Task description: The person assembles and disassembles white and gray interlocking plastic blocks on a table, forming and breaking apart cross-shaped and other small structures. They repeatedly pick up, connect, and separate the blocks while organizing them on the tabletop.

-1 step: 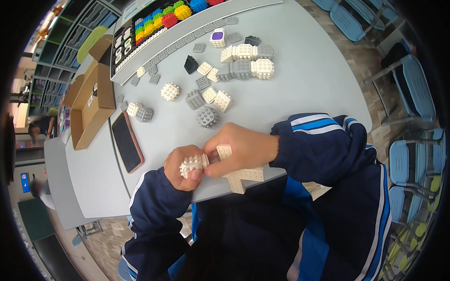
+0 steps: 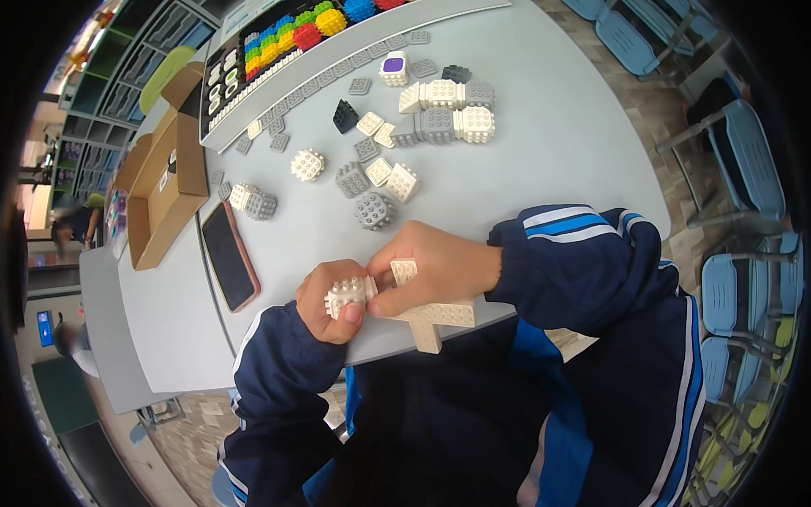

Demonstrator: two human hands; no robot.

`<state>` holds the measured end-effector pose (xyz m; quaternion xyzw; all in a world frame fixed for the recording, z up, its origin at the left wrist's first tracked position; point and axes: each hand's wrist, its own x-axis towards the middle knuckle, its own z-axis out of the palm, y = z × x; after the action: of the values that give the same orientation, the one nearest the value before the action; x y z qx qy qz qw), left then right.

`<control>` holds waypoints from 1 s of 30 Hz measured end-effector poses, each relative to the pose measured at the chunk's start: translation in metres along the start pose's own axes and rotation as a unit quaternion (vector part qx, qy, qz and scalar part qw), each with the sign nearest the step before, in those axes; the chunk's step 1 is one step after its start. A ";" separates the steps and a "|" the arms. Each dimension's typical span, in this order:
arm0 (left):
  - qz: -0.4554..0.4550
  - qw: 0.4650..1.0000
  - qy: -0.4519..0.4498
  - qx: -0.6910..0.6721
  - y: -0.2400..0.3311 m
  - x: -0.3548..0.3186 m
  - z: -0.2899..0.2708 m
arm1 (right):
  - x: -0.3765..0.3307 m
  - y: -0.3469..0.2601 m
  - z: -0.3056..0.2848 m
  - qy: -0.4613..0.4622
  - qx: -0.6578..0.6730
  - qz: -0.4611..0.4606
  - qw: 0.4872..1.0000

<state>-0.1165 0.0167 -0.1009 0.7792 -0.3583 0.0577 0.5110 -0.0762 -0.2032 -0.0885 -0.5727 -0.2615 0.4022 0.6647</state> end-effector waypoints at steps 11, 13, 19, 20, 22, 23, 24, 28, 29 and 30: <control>-0.179 0.979 -0.006 -0.093 0.004 0.006 0.002 | 0.007 0.007 -0.001 0.066 0.060 0.068 0.994; -0.184 0.978 0.010 -0.102 0.004 0.008 0.003 | 0.008 0.007 -0.001 0.071 0.080 0.079 0.991; -0.185 0.977 0.026 -0.106 0.003 0.006 0.005 | 0.010 0.005 -0.001 0.069 0.098 0.089 0.989; -0.183 0.977 0.026 -0.103 0.003 0.006 0.005 | 0.010 0.005 -0.002 0.068 0.097 0.091 0.989; -0.181 0.978 0.030 -0.095 0.003 0.007 0.005 | 0.010 0.005 -0.001 0.068 0.101 0.092 0.988; -0.181 0.979 0.032 -0.092 0.003 0.008 0.005 | 0.010 0.004 -0.001 0.070 0.104 0.092 0.988; -0.182 0.978 0.035 -0.095 0.003 0.007 0.005 | 0.010 0.003 -0.001 0.071 0.108 0.091 0.987; -0.191 0.977 0.039 -0.092 0.002 0.007 0.005 | 0.009 0.003 -0.002 0.059 0.124 0.089 0.987; -0.194 0.977 0.037 -0.086 0.003 0.008 0.005 | 0.008 0.002 -0.001 0.056 0.143 0.084 0.985; -0.203 0.972 0.054 -0.107 0.002 0.008 0.005 | 0.008 0.002 -0.001 0.052 0.163 0.079 0.982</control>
<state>-0.1132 0.0077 -0.0977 0.7725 -0.1684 -0.0436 0.6108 -0.0719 -0.1971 -0.0917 -0.4959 -0.1117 0.4605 0.7277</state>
